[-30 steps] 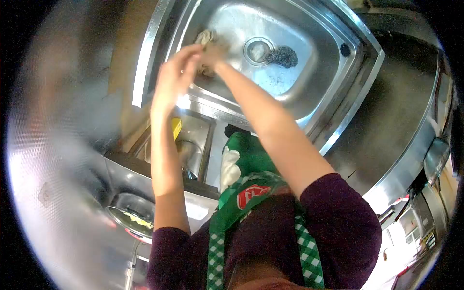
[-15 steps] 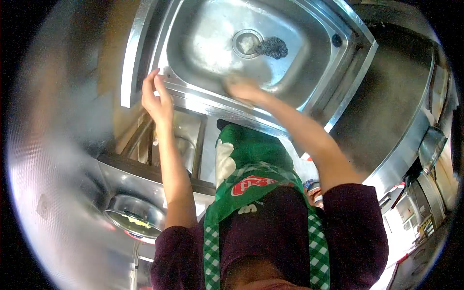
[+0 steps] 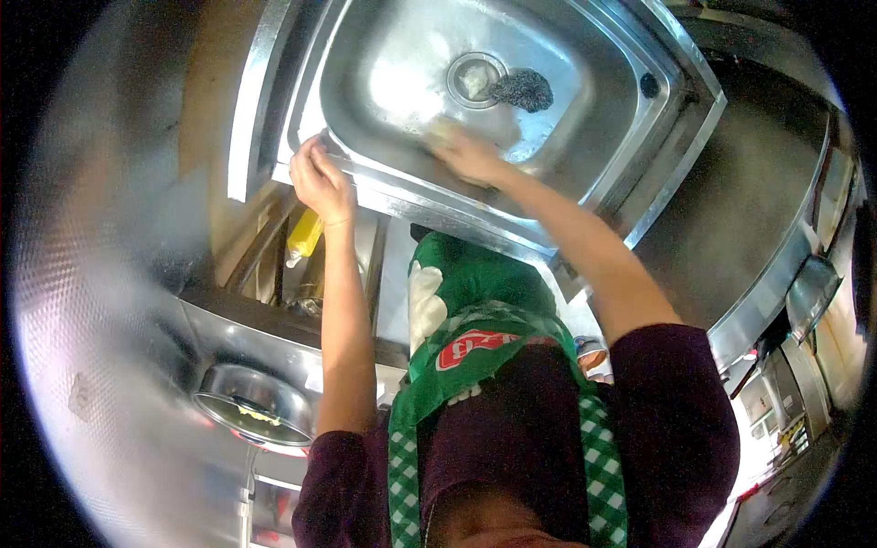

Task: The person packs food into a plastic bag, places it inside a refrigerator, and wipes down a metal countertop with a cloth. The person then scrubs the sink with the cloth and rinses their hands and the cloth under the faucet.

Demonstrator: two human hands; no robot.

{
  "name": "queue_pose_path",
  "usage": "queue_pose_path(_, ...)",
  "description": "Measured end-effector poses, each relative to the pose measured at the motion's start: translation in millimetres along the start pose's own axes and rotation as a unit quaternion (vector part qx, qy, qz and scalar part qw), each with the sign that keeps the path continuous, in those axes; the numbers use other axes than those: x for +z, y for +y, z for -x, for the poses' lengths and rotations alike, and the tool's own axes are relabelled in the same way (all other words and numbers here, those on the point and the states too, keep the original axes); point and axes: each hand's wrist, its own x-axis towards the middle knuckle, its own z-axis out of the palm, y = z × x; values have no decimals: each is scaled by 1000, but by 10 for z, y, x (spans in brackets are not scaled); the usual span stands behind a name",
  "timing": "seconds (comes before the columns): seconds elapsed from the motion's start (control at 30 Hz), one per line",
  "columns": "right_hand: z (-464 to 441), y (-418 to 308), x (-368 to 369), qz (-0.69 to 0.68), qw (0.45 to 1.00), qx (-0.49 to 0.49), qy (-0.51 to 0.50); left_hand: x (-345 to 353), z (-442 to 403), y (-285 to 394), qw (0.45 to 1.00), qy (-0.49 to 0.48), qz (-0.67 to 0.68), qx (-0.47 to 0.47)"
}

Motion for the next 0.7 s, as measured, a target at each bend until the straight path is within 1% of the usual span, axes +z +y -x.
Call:
queue_pose_path(0.03,-342,-354,-53,-63,997,-22,-31,12,24,14,1000,-1,0,-7)
queue_pose_path(0.07,-462,-997,-308,31,995,79,-48,43,47,-24,1000,5,11,-12)
queue_pose_path(0.1,-1032,-761,82,39,975,150,-161,21,41,-12,1000,-17,9,-21)
queue_pose_path(0.17,-956,-761,-80,24,969,121,-213,20,33,-10,1000,-18,-10,0)
queue_pose_path(0.2,-666,-461,39,12,992,35,-118,-19,55,-6,1000,-23,-14,1)
queue_pose_path(0.23,-319,-113,57,5,998,-54,-14,-6,39,-11,1000,-20,-12,6)
queue_pose_path(0.27,43,-52,-217,35,995,-33,-83,23,12,-16,1000,-14,-9,8)
queue_pose_path(0.3,288,140,-337,39,987,54,-147,24,1,-12,1000,-16,-6,-1)
queue_pose_path(0.33,363,11,-508,95,953,165,-237,2,15,-2,1000,-21,-6,-13)
queue_pose_path(0.4,311,-135,-592,127,943,198,-236,-6,5,21,999,-18,-11,-24)
queue_pose_path(0.43,163,-182,-399,103,976,120,-151,-16,-12,19,999,-21,-6,-32)
queue_pose_path(0.47,-13,-216,-165,78,994,40,-65,-21,0,26,999,-24,0,-42)
queue_pose_path(0.5,-397,-180,137,5,1000,-10,4,2,16,25,998,-28,5,-52)
queue_pose_path(0.53,-588,-566,-23,56,998,-30,17,23,29,-19,1000,-10,-9,-23)
queue_pose_path(0.57,-938,-601,79,154,988,-21,11,25,35,-12,999,-16,-2,-40)
queue_pose_path(0.6,-1158,-688,-12,235,968,-59,71,20,21,15,999,-13,-1,-33)
queue_pose_path(0.63,-1370,-649,-115,310,938,-77,132,16,10,26,1000,-10,0,-28)
queue_pose_path(0.67,-1598,-579,-417,260,963,-72,20,27,11,0,1000,-8,-5,-26)
queue_pose_path(0.7,-1869,-216,-548,234,955,-163,79,26,36,-18,999,-11,-10,-28)
